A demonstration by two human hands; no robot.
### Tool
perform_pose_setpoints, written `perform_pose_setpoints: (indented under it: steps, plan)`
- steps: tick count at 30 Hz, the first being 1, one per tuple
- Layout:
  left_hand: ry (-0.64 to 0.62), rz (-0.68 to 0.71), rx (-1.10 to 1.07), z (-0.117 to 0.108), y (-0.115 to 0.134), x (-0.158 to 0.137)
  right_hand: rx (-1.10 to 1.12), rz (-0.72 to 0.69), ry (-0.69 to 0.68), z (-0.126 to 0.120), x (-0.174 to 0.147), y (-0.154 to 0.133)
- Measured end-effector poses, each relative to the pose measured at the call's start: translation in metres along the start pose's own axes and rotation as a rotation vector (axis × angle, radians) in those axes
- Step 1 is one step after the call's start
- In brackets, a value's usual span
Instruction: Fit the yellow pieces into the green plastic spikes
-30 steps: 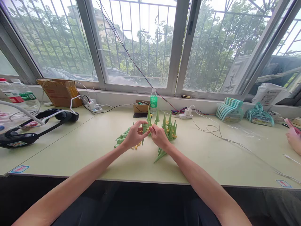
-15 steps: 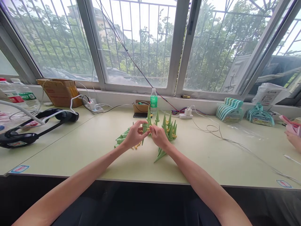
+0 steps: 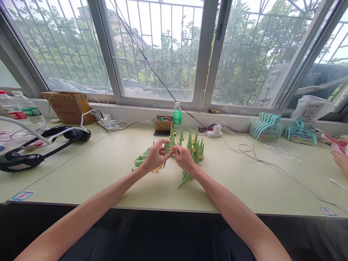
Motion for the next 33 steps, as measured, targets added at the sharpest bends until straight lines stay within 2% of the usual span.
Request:
perform_pose_setpoints:
  steps: [17,33]
  plan:
    - [0.022,-0.023,-0.039,-0.0001,-0.0004,0.0006,0.027,0.002,0.008,0.0001,-0.0001,-0.0016]
    - [-0.029,0.003,0.012,0.0011,0.0008,-0.0006,0.022,0.005,-0.002,-0.0010,0.0013,-0.0033]
Point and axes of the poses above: each hand's wrist, its own x-axis towards the middle knuckle, its own z-axis out of the palm, y = z × x, the point moved 2 cm from there along x, towards the middle knuckle, and after that the axes turned 7 degrees about -x, right-handed, at the moved point
